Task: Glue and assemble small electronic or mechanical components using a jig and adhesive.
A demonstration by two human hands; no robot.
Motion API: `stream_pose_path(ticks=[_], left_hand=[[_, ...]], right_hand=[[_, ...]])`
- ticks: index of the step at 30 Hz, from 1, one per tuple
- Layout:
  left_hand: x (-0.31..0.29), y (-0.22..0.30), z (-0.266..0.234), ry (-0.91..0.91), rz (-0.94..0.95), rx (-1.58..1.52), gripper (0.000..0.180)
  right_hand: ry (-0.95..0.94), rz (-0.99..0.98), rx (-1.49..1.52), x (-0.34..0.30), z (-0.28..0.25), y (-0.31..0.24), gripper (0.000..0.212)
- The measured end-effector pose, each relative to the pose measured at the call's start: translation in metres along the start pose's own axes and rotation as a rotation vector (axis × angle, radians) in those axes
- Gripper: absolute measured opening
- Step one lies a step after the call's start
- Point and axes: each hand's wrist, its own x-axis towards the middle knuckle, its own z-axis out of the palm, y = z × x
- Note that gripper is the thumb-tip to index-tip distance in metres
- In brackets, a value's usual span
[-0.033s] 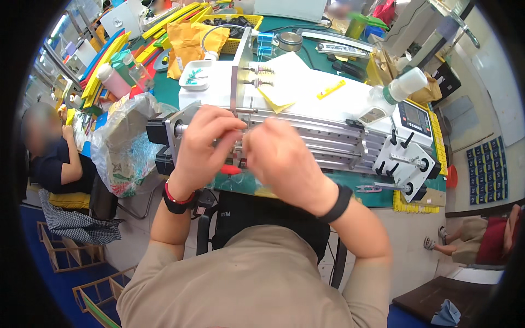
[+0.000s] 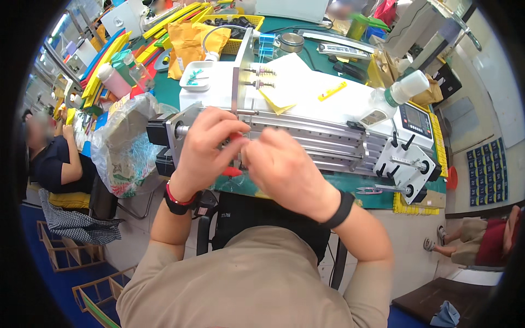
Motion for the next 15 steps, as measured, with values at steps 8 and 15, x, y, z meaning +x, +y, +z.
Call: stream_pose_path(ticks=[8, 15], left_hand=[[0.003, -0.003, 0.013, 0.034, 0.204, 0.22, 0.031], [-0.005, -0.004, 0.02, 0.071, 0.144, 0.226, 0.027]], right_hand=[[-0.159, 0.123, 0.026, 0.021, -0.026, 0.036, 0.019], [-0.678, 0.422, 0.287, 0.049, -0.028, 0.054, 0.015]])
